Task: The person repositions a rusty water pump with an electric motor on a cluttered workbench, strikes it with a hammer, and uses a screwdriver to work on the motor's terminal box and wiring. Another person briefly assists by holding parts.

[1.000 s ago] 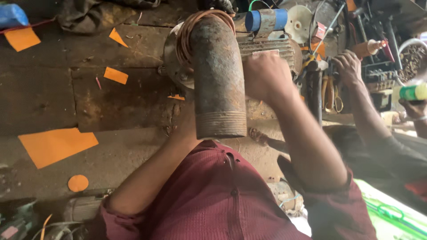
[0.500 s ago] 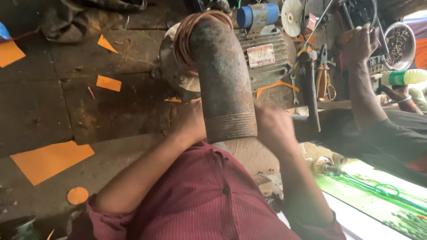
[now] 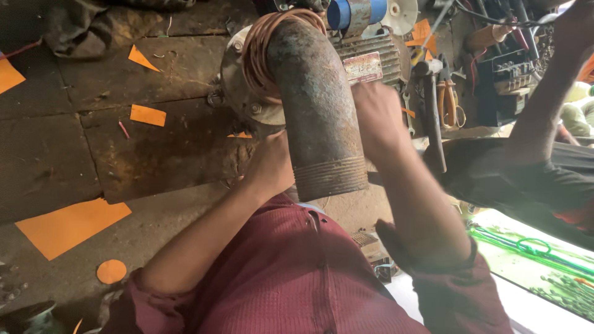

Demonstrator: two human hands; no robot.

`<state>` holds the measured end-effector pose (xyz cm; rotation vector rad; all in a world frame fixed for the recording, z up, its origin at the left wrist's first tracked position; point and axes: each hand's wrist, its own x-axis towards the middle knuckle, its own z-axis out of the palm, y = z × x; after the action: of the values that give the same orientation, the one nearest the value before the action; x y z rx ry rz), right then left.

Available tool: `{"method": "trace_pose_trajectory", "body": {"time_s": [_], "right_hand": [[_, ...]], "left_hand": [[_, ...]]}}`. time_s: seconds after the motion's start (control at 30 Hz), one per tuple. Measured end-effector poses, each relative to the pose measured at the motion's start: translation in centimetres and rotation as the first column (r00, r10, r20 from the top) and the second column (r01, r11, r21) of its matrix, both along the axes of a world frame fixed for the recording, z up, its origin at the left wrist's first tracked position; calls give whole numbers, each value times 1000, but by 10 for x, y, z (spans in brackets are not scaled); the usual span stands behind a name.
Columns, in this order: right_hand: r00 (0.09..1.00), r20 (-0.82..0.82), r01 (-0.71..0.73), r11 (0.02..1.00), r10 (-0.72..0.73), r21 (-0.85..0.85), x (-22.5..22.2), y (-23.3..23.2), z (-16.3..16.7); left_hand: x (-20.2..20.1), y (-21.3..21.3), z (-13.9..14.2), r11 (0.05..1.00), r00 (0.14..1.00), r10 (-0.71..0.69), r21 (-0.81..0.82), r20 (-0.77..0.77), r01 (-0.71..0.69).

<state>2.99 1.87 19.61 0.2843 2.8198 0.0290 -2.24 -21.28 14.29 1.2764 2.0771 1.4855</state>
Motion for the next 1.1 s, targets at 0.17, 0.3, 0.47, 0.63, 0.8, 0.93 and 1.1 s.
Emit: {"method": "trace_pose_trajectory", "body": {"time_s": [0.17,0.3,0.47,0.63,0.8,0.93,1.1], "right_hand": [[958,-227,82,929,-173,-362,36,-36,-65],[911,-365,-16,868,-192,-496,54,-78,-92],[941,63,337,899,-333,-278,78,-51,-21],[989,-33,144,990,-144,5,31,-28,42],[997,-7,83,995,-83,60,-22,-20,43],[981,159,92,991,-107,98,-5,2,24],[955,-149,173,893,-255,-416,33,-27,-32]], "left_hand": [[2,-3,0,986,970,138,-122,200,-115],[0,-6,3,983,976,81,-176,202,-45],[-2,-3,5,997,967,45,-76,250,-27],[1,2,4,992,961,47,-127,273,-13],[3,0,0,998,970,59,-33,238,-53],[3,1,-4,997,980,72,-17,184,-70],[3,1,-5,995,956,90,-61,280,-76]]}}
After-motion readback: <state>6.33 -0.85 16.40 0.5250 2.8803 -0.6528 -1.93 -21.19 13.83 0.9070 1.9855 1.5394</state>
